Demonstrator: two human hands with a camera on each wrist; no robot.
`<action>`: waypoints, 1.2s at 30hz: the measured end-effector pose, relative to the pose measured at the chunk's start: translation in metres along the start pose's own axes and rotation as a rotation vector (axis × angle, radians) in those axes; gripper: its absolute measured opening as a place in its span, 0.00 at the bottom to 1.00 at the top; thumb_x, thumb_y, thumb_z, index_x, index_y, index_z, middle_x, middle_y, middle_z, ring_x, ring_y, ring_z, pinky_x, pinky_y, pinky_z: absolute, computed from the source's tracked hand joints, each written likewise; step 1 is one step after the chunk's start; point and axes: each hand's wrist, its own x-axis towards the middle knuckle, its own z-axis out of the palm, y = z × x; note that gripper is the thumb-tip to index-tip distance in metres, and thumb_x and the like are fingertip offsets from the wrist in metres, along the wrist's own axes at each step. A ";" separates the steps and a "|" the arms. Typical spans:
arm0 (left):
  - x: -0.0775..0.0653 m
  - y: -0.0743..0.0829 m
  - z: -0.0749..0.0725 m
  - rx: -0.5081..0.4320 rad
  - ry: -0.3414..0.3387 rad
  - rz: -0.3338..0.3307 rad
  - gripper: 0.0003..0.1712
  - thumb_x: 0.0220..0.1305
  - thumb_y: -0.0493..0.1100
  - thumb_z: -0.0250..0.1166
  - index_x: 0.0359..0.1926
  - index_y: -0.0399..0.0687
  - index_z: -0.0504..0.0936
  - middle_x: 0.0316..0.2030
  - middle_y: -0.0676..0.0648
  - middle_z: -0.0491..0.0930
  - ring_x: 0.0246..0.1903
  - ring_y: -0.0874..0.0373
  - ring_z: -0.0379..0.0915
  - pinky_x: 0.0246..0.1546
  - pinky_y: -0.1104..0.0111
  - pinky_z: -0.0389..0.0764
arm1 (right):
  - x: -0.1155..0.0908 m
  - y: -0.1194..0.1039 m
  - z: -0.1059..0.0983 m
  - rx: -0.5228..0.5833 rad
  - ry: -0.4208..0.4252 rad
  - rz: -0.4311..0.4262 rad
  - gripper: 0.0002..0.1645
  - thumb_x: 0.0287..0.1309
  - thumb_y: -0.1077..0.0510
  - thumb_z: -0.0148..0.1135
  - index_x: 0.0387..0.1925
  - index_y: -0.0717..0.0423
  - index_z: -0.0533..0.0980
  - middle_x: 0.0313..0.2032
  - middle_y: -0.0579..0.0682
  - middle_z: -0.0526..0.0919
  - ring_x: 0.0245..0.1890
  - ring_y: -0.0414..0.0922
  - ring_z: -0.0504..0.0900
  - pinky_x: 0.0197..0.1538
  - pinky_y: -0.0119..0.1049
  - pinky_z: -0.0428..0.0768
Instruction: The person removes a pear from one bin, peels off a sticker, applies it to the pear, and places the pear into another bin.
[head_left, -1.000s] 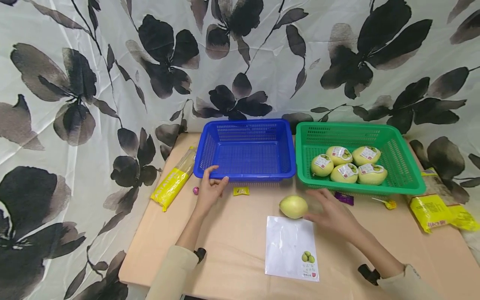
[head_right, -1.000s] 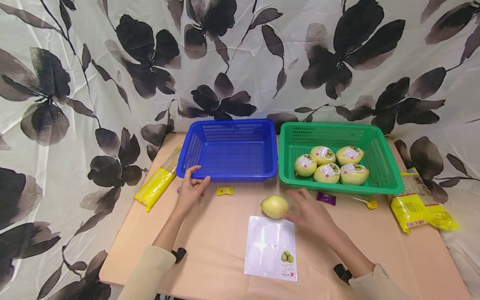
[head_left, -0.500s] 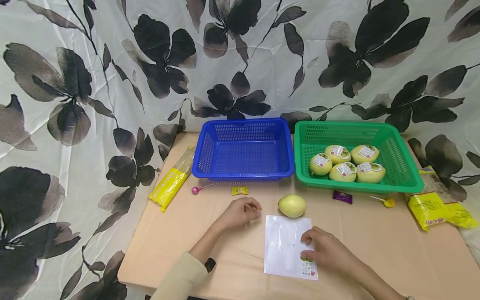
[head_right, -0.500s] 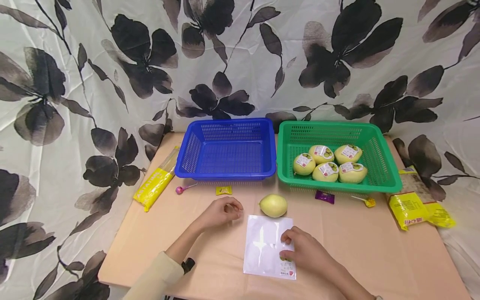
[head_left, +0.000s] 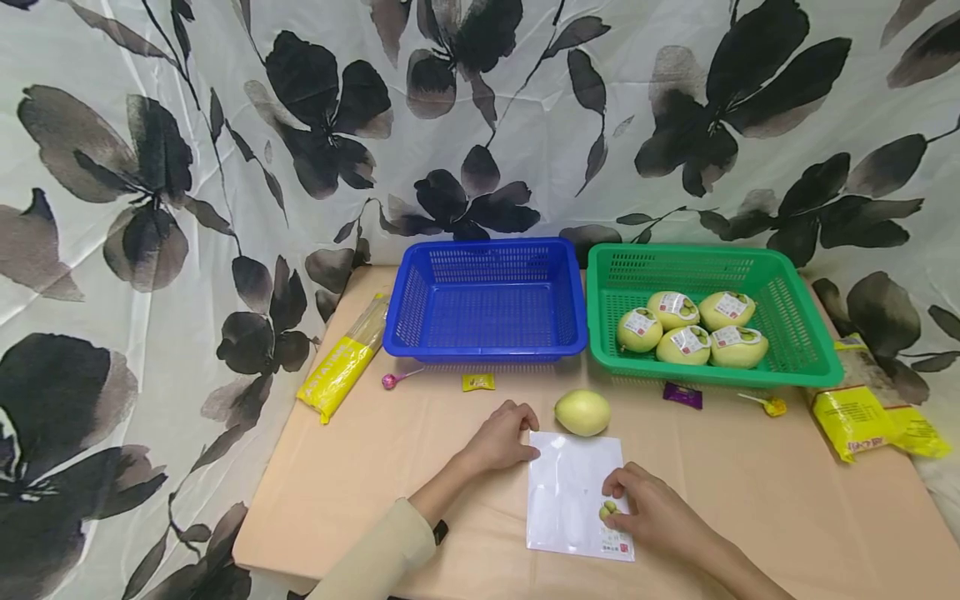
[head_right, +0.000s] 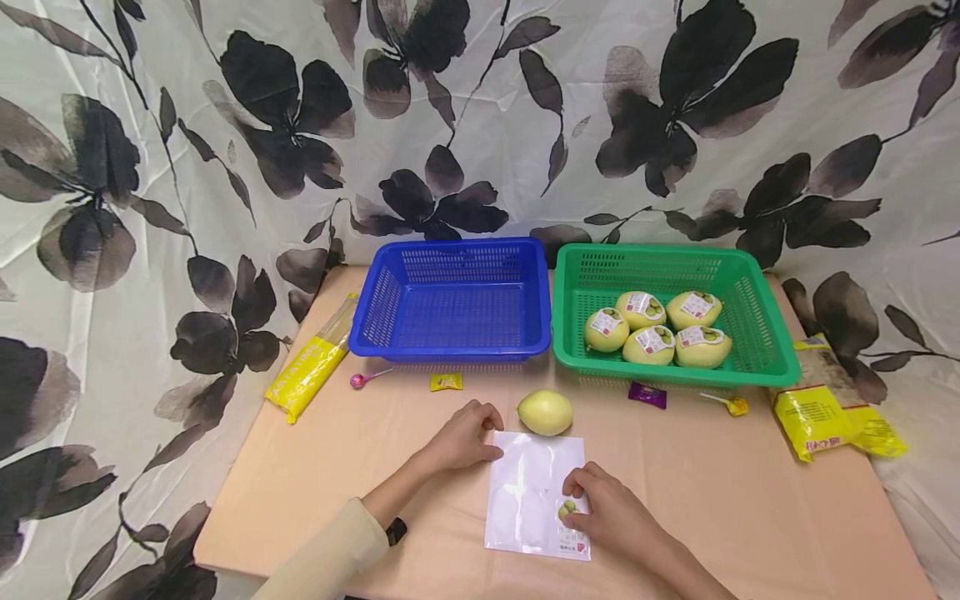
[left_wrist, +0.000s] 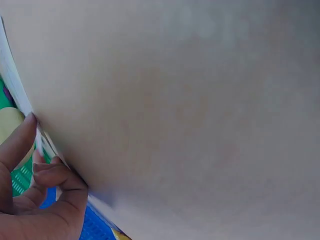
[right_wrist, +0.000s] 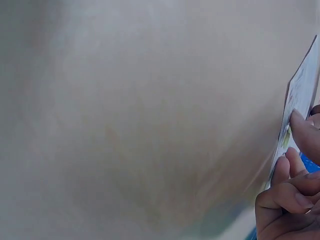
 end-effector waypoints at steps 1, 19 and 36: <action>0.000 0.000 0.000 -0.004 -0.001 0.005 0.19 0.55 0.41 0.80 0.44 0.49 0.81 0.40 0.52 0.74 0.40 0.63 0.66 0.46 0.71 0.72 | 0.000 0.000 0.000 0.003 -0.002 0.004 0.18 0.51 0.55 0.81 0.40 0.46 0.78 0.37 0.37 0.74 0.35 0.31 0.70 0.37 0.29 0.74; 0.000 -0.001 -0.003 0.005 -0.069 0.049 0.10 0.57 0.41 0.79 0.40 0.54 0.89 0.40 0.52 0.77 0.40 0.64 0.68 0.46 0.72 0.72 | -0.002 -0.001 0.001 0.128 0.019 0.044 0.12 0.63 0.59 0.72 0.33 0.42 0.75 0.32 0.37 0.72 0.31 0.30 0.66 0.32 0.27 0.67; -0.001 0.002 -0.004 0.039 -0.082 0.048 0.11 0.55 0.42 0.80 0.39 0.53 0.88 0.40 0.51 0.76 0.40 0.65 0.67 0.48 0.72 0.73 | -0.015 0.017 -0.037 0.283 -0.181 -0.180 0.09 0.64 0.57 0.71 0.37 0.44 0.76 0.36 0.39 0.77 0.36 0.32 0.73 0.36 0.27 0.72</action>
